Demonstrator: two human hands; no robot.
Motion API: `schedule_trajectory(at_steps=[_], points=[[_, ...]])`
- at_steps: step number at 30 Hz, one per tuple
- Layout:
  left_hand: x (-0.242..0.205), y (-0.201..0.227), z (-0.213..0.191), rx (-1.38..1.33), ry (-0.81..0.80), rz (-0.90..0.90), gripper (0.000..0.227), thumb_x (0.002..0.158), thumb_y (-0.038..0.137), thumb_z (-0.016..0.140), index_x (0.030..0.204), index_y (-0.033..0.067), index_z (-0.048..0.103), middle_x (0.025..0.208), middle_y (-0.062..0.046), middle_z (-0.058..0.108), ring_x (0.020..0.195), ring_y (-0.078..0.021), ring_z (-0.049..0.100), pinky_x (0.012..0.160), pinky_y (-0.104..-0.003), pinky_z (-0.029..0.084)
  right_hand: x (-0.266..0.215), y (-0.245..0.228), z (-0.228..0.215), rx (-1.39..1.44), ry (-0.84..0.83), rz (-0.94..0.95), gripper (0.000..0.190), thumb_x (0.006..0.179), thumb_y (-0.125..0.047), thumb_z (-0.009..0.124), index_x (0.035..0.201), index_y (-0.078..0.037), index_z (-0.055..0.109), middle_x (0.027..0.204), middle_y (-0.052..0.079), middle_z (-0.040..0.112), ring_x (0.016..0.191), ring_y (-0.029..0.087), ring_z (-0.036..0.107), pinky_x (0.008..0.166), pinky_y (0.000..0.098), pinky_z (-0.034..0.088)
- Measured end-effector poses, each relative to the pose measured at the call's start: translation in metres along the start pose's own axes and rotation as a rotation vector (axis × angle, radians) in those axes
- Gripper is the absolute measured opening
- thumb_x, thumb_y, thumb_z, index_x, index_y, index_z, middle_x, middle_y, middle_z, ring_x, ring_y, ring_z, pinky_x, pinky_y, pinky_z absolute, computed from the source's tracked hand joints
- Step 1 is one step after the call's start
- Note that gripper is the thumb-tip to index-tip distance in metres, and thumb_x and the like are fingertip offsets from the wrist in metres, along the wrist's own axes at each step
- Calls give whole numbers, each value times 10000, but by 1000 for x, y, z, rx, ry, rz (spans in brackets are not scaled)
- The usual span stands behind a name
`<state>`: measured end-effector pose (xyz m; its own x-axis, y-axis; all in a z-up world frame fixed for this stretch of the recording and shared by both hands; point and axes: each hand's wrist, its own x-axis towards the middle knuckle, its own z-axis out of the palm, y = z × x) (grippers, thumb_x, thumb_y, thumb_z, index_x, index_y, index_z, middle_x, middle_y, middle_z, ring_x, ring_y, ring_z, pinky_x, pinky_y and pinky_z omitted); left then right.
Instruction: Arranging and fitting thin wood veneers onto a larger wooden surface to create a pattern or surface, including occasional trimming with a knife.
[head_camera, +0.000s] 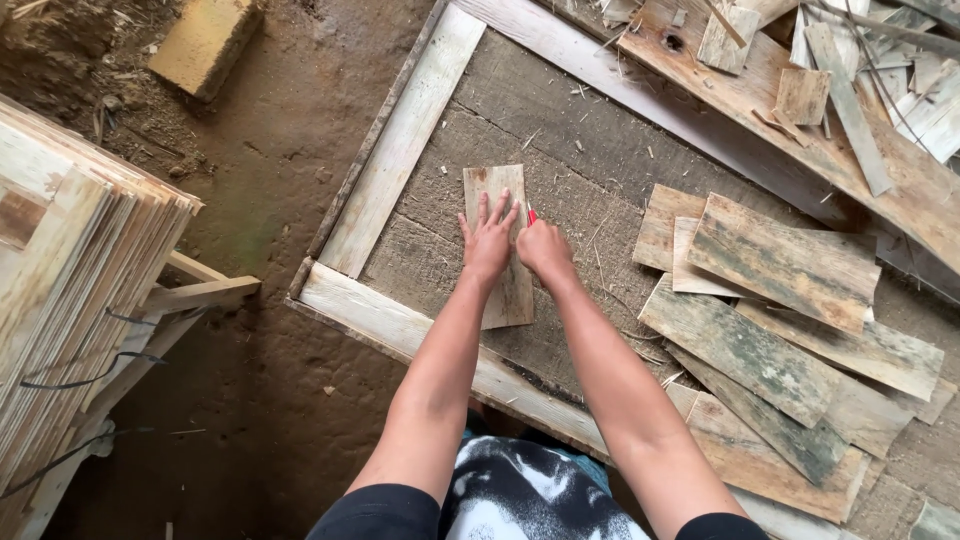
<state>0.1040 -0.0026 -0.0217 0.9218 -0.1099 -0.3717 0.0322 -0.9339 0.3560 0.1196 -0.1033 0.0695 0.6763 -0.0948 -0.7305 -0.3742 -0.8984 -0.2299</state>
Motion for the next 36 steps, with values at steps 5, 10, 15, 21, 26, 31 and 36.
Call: schedule_trajectory(at_steps=[5,10,15,21,26,31,36], points=[[0,2,-1,19,19,-7,808,892,223,742,1596,326,357,1727,100,126,1599,-304,44,1185,-753,198,-55,-9,-18,2,-32,15,587,930,-295,344,1304,36,654,1280,270,686,1227,439,644,1020,576,511],[-2,4,2,19,26,-5,895,843,277,818,1601,328,347,1732,97,94,1599,-317,21,1183,-768,170,-82,4,-5,2,-67,21,563,945,-271,344,1285,58,650,1271,302,683,1232,456,639,1025,563,511],[-15,12,-9,182,136,11,705,831,326,841,1467,320,536,1604,17,408,1557,-320,202,1145,-816,138,-130,-10,-42,57,-90,-32,566,898,-256,390,1231,93,684,1208,317,702,1212,469,639,1018,602,496],[-33,11,4,58,34,26,848,852,325,805,1581,295,372,1720,29,154,1598,-287,78,1175,-793,147,18,70,18,92,-239,-61,503,896,-276,403,922,140,685,660,286,697,415,360,664,417,526,558],[-39,12,3,79,6,19,881,885,337,778,1619,302,291,1736,41,92,1600,-272,58,1178,-785,138,-45,37,2,44,-113,-78,487,894,-278,403,909,88,723,745,269,722,664,383,696,618,568,544],[-36,12,10,88,14,7,895,887,355,773,1626,321,269,1740,53,70,1601,-268,65,1171,-789,144,-79,34,17,7,-15,-59,539,934,-307,348,1169,40,687,1160,296,719,1129,449,688,967,572,543],[-39,16,5,99,40,-24,897,899,331,778,1628,326,256,1741,54,56,1601,-264,53,1151,-827,92,-85,40,27,7,-21,-65,530,943,-294,329,1203,54,633,1209,320,693,1171,477,659,988,599,522]])
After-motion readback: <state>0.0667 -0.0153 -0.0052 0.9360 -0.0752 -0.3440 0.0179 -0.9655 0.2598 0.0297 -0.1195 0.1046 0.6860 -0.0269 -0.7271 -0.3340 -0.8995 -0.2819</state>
